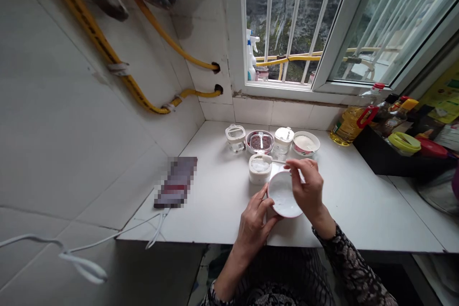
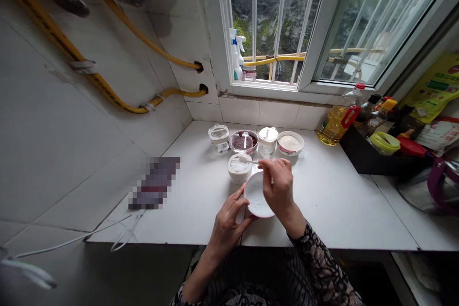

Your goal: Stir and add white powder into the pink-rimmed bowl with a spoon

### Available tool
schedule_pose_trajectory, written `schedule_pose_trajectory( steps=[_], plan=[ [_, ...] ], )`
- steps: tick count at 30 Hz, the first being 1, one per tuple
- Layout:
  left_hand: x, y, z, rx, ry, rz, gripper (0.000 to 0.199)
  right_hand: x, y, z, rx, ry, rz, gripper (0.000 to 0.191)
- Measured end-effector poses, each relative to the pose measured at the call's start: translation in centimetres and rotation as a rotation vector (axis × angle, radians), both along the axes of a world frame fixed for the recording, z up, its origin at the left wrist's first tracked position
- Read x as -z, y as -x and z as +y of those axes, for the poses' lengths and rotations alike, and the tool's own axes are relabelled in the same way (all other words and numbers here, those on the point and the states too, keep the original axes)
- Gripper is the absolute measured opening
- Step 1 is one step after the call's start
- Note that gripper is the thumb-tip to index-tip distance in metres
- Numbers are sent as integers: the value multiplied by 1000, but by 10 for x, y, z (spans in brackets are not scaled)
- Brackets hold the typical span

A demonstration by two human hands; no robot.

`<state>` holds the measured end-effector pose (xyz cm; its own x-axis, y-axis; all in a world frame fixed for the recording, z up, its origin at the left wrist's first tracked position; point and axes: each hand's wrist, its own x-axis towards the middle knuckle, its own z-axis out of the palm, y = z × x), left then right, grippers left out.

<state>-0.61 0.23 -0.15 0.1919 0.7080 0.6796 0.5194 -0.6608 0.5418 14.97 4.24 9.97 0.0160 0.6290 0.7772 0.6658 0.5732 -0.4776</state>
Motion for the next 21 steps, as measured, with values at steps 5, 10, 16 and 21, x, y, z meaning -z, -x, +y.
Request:
schedule_pose_trajectory(
  steps=[5, 10, 16, 21],
  plan=[
    [-1, 0, 0, 4, 3, -20, 30, 9, 1, 7, -36, -94, -257, 26],
    [-6, 1, -1, 10, -9, 24, 26, 1, -24, -18, 98, -18, -78, 16],
    [-6, 1, -3, -7, -151, 104, 16, 17, -59, -65, 102, 19, -357, 18],
    [-4, -1, -4, -31, -203, 149, 10, 34, -58, -86, 100, 84, -420, 20]
  ],
)
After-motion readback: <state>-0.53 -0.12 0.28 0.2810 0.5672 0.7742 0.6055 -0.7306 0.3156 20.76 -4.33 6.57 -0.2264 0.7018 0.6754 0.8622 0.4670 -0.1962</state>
